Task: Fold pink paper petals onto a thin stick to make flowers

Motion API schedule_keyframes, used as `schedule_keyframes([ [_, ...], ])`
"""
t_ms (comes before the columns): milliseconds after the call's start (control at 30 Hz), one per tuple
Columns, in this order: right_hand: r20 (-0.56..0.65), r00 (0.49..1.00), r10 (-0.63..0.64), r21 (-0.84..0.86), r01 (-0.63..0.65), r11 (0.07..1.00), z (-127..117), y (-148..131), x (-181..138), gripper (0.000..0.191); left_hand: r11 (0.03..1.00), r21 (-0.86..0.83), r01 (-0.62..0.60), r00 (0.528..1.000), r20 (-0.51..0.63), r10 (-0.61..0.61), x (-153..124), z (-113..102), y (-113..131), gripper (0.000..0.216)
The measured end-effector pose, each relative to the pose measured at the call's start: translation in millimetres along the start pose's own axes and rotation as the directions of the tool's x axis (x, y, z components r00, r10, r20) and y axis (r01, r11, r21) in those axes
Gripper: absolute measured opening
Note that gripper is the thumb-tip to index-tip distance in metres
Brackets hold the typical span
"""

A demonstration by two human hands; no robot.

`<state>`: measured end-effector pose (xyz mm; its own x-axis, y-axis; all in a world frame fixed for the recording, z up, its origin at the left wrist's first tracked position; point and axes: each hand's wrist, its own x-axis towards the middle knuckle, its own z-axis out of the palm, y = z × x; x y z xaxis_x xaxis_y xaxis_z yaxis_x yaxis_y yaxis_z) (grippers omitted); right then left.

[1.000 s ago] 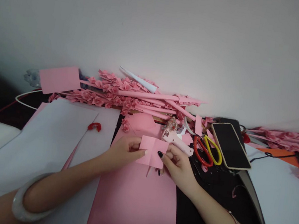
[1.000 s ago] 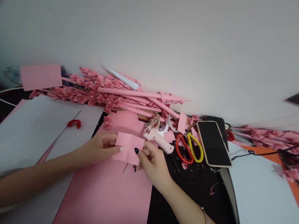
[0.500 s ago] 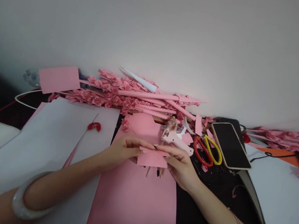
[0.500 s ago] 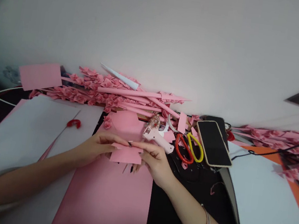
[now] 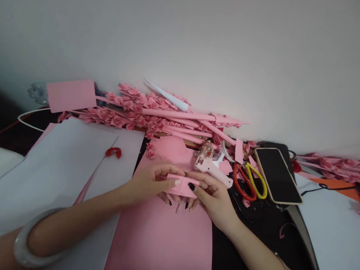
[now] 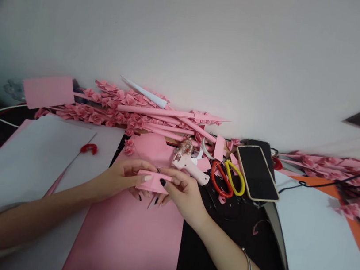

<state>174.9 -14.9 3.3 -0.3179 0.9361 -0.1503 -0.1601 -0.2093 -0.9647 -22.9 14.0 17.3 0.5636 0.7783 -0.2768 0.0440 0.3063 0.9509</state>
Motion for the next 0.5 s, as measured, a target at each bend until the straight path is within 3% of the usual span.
schedule_keyframes([
  [500, -0.056, 0.998, 0.013, -0.098, -0.018, 0.995, 4.4, -5.5, -0.2, 0.029, 0.991, 0.110, -0.081, 0.996, -0.040, 0.086, 3.1, -0.2, -5.5, 0.032],
])
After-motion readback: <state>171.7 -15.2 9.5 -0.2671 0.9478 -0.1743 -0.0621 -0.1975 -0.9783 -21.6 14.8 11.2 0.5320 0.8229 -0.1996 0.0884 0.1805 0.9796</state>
